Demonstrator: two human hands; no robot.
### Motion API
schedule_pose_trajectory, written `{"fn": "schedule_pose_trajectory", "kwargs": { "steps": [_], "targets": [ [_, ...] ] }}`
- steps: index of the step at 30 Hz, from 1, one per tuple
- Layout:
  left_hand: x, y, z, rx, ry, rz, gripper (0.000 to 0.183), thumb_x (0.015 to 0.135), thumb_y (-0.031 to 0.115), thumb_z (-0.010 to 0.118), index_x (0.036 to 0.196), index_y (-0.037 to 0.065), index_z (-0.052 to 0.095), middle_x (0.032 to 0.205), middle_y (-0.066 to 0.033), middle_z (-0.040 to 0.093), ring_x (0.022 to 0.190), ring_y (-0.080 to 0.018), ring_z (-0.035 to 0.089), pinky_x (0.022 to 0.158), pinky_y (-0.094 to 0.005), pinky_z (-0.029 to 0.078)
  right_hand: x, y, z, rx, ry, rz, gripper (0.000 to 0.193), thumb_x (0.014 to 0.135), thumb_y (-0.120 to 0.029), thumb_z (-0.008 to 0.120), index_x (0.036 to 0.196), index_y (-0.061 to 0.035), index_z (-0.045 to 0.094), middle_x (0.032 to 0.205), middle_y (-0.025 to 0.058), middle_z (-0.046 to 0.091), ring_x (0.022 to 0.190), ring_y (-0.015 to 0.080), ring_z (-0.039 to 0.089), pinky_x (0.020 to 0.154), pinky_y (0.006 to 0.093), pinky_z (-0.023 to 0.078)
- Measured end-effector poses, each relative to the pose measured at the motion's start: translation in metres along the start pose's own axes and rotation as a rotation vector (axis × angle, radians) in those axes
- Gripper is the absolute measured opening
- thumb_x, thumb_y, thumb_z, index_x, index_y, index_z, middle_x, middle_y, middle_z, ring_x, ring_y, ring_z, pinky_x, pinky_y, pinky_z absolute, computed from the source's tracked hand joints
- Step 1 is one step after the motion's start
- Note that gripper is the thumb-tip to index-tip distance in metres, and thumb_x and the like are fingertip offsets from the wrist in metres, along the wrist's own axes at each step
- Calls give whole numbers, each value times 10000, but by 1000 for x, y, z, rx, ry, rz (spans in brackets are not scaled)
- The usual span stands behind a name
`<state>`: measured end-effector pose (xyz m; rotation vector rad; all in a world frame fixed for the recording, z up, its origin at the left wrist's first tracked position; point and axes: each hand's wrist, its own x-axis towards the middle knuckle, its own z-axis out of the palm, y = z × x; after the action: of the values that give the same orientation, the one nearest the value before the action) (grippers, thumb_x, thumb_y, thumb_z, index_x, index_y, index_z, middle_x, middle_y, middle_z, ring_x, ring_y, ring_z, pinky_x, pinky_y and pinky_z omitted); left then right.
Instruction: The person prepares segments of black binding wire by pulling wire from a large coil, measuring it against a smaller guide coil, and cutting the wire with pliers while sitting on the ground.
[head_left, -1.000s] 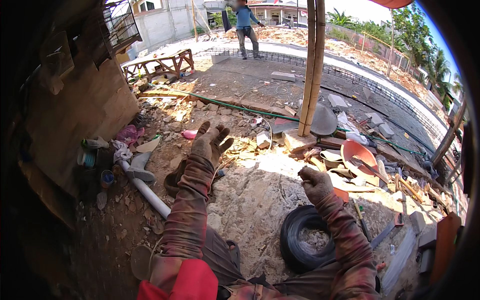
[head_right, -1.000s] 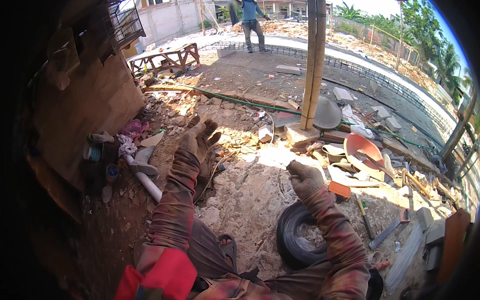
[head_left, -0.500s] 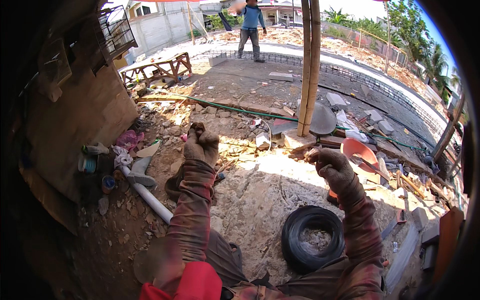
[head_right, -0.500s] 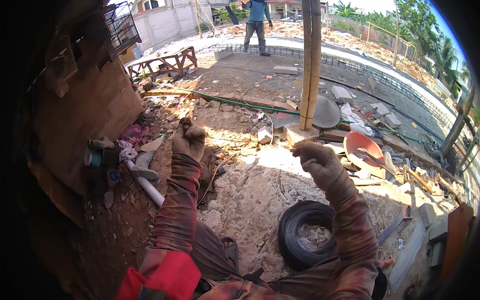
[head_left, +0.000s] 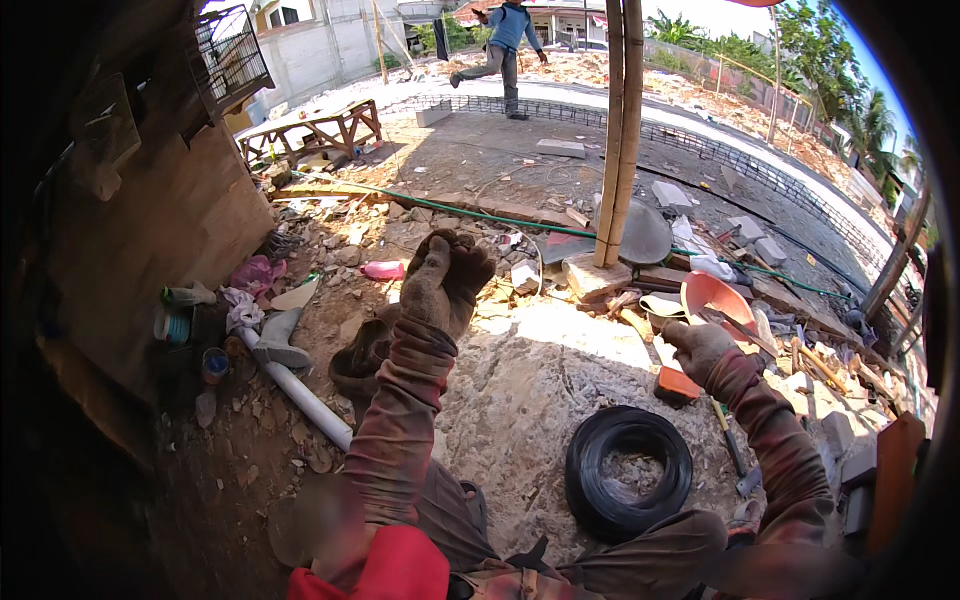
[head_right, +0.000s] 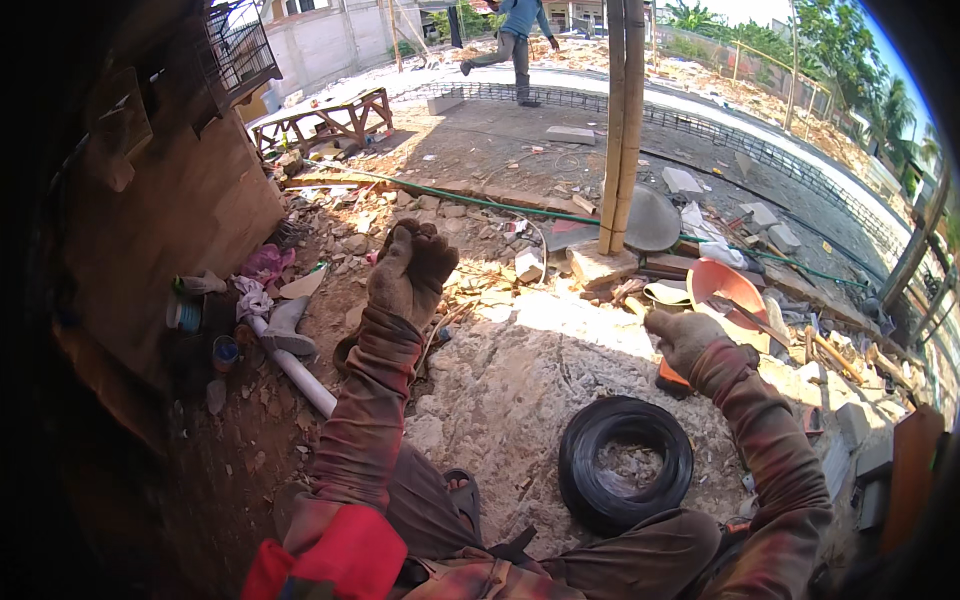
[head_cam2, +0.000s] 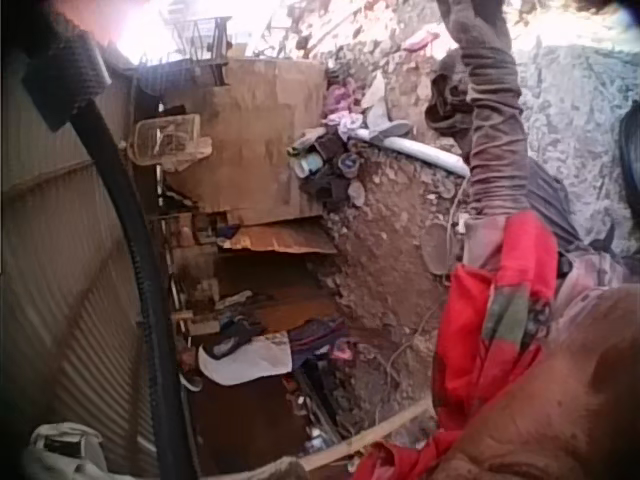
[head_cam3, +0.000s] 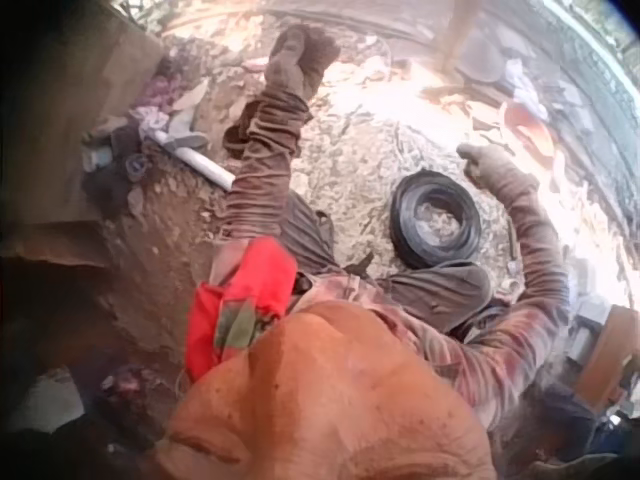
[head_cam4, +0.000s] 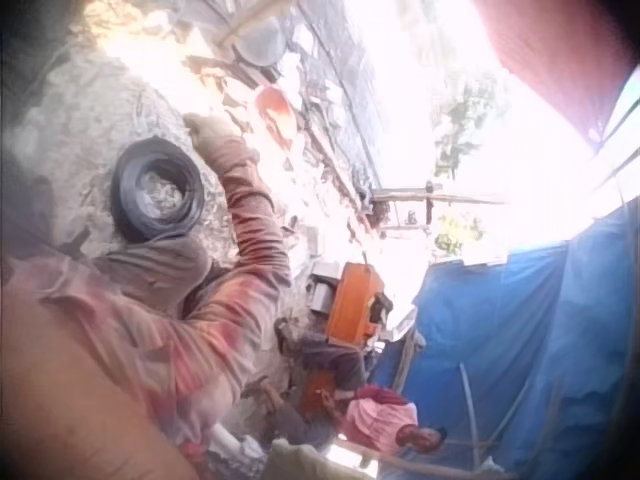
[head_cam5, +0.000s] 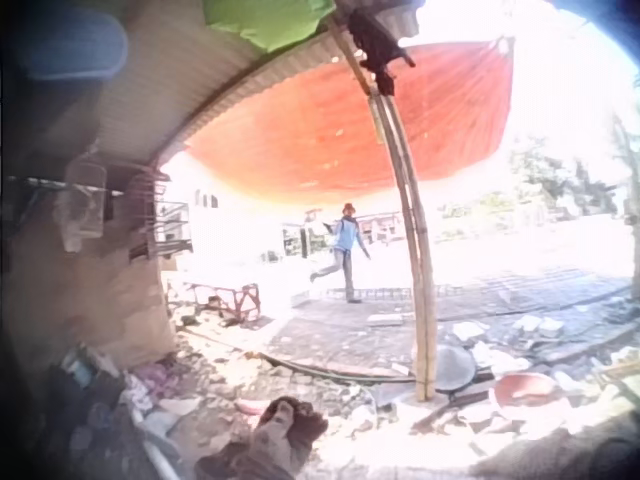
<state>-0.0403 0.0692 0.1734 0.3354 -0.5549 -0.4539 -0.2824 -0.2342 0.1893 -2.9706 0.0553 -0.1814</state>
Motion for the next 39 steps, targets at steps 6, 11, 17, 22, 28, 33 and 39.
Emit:
{"fn": "schedule_pose_trajectory", "kwargs": {
  "steps": [6,11,17,22,28,33,39],
  "targets": [
    [1,30,-22,48,172,52,174,958,223,513,1024,84,593,968,-67,636,906,-207,648,791,-412,553,-46,-28,-21,911,-366,-181,249,767,-50,559,1003,12,610,880,115,626,847,223,596,794,335,482],
    [-5,20,-7,351,173,-61,136,903,141,555,829,33,591,864,-71,616,646,-133,540,564,-280,464,-61,28,26,372,205,130,196,749,-25,554,941,-19,593,857,156,633,771,313,621,748,339,510],
    [-4,46,-51,171,255,-25,176,905,163,595,834,8,554,863,-59,563,485,-31,396,403,-186,332,-96,-57,1,996,-717,-117,301,750,-80,592,1033,23,613,887,96,628,833,183,612,729,303,488],
    [-2,42,-48,-202,133,-138,198,942,191,552,925,-2,590,898,-87,576,481,-30,463,406,-186,357,-106,8,15,1165,463,306,222,841,-93,579,1037,12,590,860,79,644,772,176,609,660,282,483],
    [2,40,-35,-155,342,-94,164,929,211,579,904,50,599,790,-52,613,497,-45,495,421,-214,390,-97,-38,29,731,-368,11,251,704,-33,532,945,12,587,759,141,607,712,252,585,685,332,476],
    [-4,57,-86,-56,553,-64,184,945,222,560,865,57,560,668,16,544,473,-25,474,415,-183,401,-106,-44,-26,1279,215,167,293,836,-309,644,890,-22,617,742,29,585,638,90,509,531,260,399],
    [-2,29,-31,-53,159,-149,192,947,234,557,928,46,592,783,-44,590,511,-26,497,447,-196,413,-107,27,38,320,-47,219,162,789,-58,565,932,-12,625,839,106,629,762,215,598,693,312,475]
  ]
}}
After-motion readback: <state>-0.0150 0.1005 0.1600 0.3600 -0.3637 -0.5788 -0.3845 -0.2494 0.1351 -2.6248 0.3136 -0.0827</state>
